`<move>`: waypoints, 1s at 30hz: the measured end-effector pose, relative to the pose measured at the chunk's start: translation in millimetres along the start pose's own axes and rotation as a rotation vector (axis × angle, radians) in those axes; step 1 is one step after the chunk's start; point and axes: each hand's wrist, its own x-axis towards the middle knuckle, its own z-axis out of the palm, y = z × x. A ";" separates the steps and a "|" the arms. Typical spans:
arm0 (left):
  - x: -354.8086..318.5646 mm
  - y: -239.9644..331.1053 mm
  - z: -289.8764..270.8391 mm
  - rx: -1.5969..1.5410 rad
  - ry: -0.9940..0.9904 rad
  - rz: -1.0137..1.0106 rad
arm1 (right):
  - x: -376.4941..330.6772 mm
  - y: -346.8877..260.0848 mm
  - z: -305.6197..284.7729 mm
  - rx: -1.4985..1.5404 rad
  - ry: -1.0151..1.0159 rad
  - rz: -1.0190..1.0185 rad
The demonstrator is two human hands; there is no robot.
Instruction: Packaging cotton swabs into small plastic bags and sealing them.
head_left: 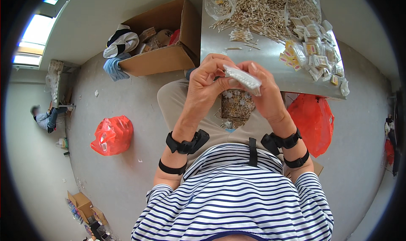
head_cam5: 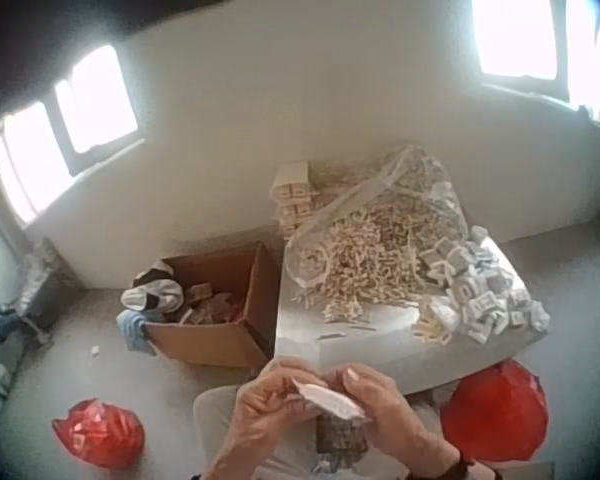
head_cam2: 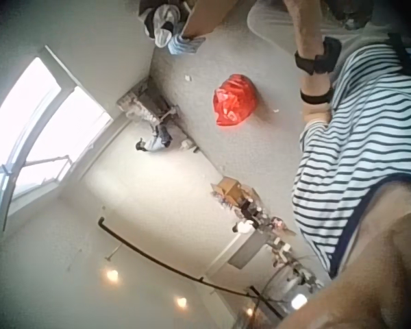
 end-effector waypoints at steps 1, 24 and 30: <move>1.1 1.7 0.0 -0.015 -0.001 -0.016 | 5.0 -0.4 -12.2 -0.126 0.036 -0.065; -12.3 -3.7 6.1 -0.214 -0.030 -0.295 | -9.3 -40.0 -4.7 -0.956 -0.015 -0.377; -12.9 -5.4 9.0 -0.004 -0.091 -0.288 | 7.2 -11.0 -25.5 -0.750 -0.253 -0.238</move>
